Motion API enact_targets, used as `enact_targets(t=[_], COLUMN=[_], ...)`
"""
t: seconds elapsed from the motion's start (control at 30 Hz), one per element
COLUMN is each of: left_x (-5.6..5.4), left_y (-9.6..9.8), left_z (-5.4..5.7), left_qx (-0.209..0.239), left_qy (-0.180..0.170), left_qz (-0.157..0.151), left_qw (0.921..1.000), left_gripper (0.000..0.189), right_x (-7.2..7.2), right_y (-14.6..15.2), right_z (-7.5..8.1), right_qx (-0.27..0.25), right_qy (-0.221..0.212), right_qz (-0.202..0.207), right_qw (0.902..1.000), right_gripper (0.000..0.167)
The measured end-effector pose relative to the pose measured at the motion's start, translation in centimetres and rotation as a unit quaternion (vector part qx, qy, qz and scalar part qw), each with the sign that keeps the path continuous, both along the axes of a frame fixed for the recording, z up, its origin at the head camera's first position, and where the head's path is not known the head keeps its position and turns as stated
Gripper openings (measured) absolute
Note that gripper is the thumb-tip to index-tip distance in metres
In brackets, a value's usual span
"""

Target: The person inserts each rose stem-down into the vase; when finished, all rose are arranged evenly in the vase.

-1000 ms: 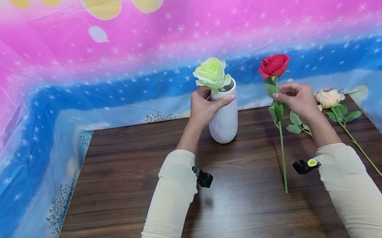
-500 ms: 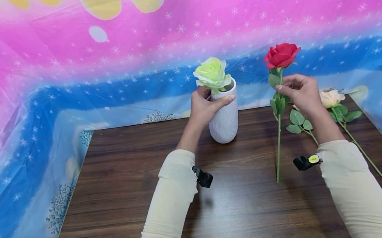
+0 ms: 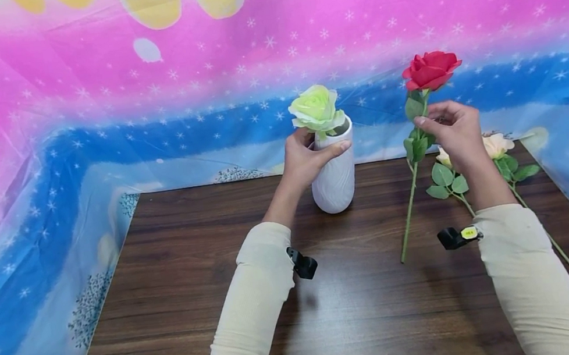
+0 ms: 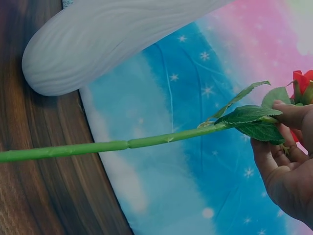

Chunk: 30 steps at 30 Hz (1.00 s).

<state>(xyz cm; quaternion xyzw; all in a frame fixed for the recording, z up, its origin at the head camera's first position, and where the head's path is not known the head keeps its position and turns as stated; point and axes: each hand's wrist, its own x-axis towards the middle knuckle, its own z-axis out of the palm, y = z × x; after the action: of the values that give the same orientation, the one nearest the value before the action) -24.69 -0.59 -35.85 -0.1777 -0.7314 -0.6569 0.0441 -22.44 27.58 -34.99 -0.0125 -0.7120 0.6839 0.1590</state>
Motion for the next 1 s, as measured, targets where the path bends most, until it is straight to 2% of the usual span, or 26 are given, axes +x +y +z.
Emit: enact_targets(t=[0.43,0.57,0.77,1.0], left_x=[-0.2,-0.1,0.0,0.1], left_y=[0.0,0.0,0.0,-0.1], left_z=[-0.1,-0.1,0.0,0.1], left_qx=[-0.003,-0.004,-0.001,-0.003], left_qy=[0.003,0.004,0.002,0.002], left_qz=[0.0,-0.001,-0.005,-0.005], left_qw=[1.0,1.0,1.0,1.0], left_gripper=[0.051,0.051,0.052,0.053], right_x=[-0.1,-0.1,-0.1,-0.2], right_y=[0.0,0.0,0.0,0.0], right_z=[1.4,2.0,3.1,4.2], right_qx=[-0.103,-0.151,-0.219,-0.253], right_qy=[0.04,0.058,0.094,0.13], right_qz=[-0.014,-0.014,-0.013,-0.027], right_qw=[0.9937,0.9867,0.9711,0.9585], right_gripper=[0.014,0.012,0.014,0.016])
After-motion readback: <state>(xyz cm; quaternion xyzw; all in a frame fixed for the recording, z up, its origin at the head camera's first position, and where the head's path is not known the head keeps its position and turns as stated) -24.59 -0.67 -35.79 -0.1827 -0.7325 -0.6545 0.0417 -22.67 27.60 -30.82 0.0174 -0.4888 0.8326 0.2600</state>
